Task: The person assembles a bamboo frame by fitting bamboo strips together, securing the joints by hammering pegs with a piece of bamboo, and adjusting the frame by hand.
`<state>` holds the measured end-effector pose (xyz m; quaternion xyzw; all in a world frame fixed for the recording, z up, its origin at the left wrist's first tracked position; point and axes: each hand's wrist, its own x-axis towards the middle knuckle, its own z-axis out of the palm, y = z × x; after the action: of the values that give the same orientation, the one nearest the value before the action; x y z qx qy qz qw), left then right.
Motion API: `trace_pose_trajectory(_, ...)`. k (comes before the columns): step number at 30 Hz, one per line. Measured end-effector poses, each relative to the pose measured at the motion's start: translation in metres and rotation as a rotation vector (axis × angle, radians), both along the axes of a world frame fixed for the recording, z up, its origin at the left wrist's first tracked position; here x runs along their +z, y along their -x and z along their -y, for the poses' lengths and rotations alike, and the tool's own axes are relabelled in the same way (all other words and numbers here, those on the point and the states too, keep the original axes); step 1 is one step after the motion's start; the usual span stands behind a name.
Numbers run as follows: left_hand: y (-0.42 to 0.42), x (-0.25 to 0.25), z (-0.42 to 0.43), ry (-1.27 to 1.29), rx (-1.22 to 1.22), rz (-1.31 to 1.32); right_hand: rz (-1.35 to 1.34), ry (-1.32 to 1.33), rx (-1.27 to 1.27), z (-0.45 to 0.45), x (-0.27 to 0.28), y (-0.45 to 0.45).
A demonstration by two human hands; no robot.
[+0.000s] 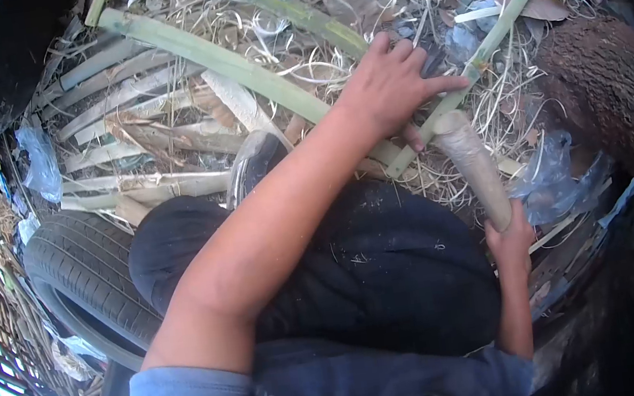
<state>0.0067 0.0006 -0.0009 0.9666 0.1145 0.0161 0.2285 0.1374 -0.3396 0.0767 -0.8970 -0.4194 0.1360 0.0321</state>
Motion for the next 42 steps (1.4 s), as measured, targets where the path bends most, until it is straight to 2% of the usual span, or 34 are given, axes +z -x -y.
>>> trace_pose_trajectory(1, -0.004, 0.003, -0.001, 0.064, -0.014, -0.089, 0.076, 0.123, -0.003, -0.011, -0.006, -0.006)
trace_pose_trajectory(2, -0.005, 0.002, -0.007, 0.050, 0.000, -0.091, 0.075, 0.108, 0.010, -0.016, -0.012, -0.012)
trace_pose_trajectory(4, 0.000, 0.001, 0.000, 0.034, 0.003, -0.007, -0.164, -0.073, -0.120, -0.003, -0.009, -0.010)
trace_pose_trajectory(5, 0.000, 0.001, 0.000, 0.018, -0.003, -0.005, -0.164, -0.066, -0.130, 0.003, -0.004, -0.006)
trace_pose_trajectory(8, -0.002, 0.005, -0.001, 0.007, 0.006, -0.062, 0.135, -0.204, 0.106, -0.007, -0.006, -0.011)
trace_pose_trajectory(9, -0.003, 0.008, -0.001, 0.027, 0.001, -0.108, -0.112, -0.347, 0.001, -0.012, -0.002, -0.006)
trace_pose_trajectory(10, 0.001, 0.007, 0.003, 0.045, -0.011, -0.117, -0.143, -0.053, -0.095, -0.011, -0.004, -0.006)
trace_pose_trajectory(12, -0.002, 0.005, 0.000, 0.045, 0.018, -0.055, 0.069, 0.220, -0.023, -0.020, -0.002, -0.002)
trace_pose_trajectory(13, -0.004, 0.003, -0.009, 0.026, 0.037, -0.050, 0.075, 0.200, -0.006, -0.024, -0.007, -0.009)
trace_pose_trajectory(15, 0.002, 0.000, -0.002, 0.016, 0.024, -0.034, -0.134, -0.248, -0.031, -0.011, 0.000, -0.004)
trace_pose_trajectory(16, 0.000, -0.001, 0.000, 0.008, 0.002, -0.012, -0.134, -0.241, -0.040, -0.012, -0.003, -0.002)
trace_pose_trajectory(18, -0.005, 0.002, 0.005, 0.035, 0.002, 0.007, 0.025, 0.229, -0.072, -0.019, -0.004, -0.003)
trace_pose_trajectory(19, -0.007, 0.002, 0.000, -0.004, -0.002, 0.006, 0.127, -0.002, 0.074, -0.016, -0.003, -0.007)
trace_pose_trajectory(20, -0.002, 0.000, -0.001, -0.022, -0.011, -0.019, 0.124, -0.017, 0.088, -0.025, -0.012, -0.010)
trace_pose_trajectory(21, -0.005, -0.012, 0.004, -0.040, 0.016, -0.034, 0.029, 0.092, -0.029, -0.027, -0.005, -0.003)
trace_pose_trajectory(22, -0.001, -0.003, -0.001, 0.008, -0.002, -0.003, -0.052, 0.198, -0.157, -0.026, 0.001, 0.002)
trace_pose_trajectory(24, -0.005, 0.006, -0.001, 0.031, -0.009, -0.120, -0.013, 0.272, -0.120, -0.026, -0.002, -0.001)
trace_pose_trajectory(26, -0.004, 0.004, -0.007, -0.005, 0.008, -0.086, 0.138, -0.133, 0.017, -0.013, -0.006, -0.003)
trace_pose_trajectory(27, -0.001, 0.001, -0.001, -0.012, -0.008, -0.051, -0.030, -0.181, -0.085, -0.011, -0.005, -0.001)
trace_pose_trajectory(28, 0.002, -0.002, 0.001, -0.004, -0.016, -0.053, -0.032, -0.173, -0.093, -0.011, -0.007, 0.002)
trace_pose_trajectory(30, -0.002, 0.000, -0.001, 0.003, 0.006, -0.012, 0.089, 0.188, -0.113, -0.022, -0.004, -0.001)
trace_pose_trajectory(31, -0.003, 0.005, -0.003, 0.017, -0.026, -0.085, 0.161, 0.037, -0.028, -0.017, -0.004, -0.003)
trace_pose_trajectory(32, 0.000, 0.003, -0.006, 0.019, -0.021, -0.094, 0.152, 0.038, -0.023, -0.021, -0.007, -0.004)
trace_pose_trajectory(34, 0.001, 0.004, -0.002, -0.018, -0.009, 0.005, -0.012, 0.219, -0.117, -0.024, -0.003, 0.001)
trace_pose_trajectory(35, 0.001, 0.010, -0.004, -0.011, -0.045, -0.073, 0.004, 0.278, -0.108, -0.026, -0.007, 0.000)
trace_pose_trajectory(38, -0.001, 0.001, 0.006, -0.022, 0.071, -0.022, 0.143, 0.126, -0.081, -0.019, -0.002, -0.008)
trace_pose_trajectory(39, 0.000, 0.000, 0.009, -0.025, 0.097, 0.016, 0.031, 0.023, -0.211, -0.027, 0.005, -0.004)
trace_pose_trajectory(40, -0.001, 0.000, 0.012, -0.028, 0.083, 0.023, 0.038, 0.019, -0.225, -0.033, 0.008, -0.003)
trace_pose_trajectory(42, -0.004, 0.006, 0.022, -0.069, 0.200, -0.065, -0.087, -0.152, -0.397, -0.039, 0.016, -0.002)
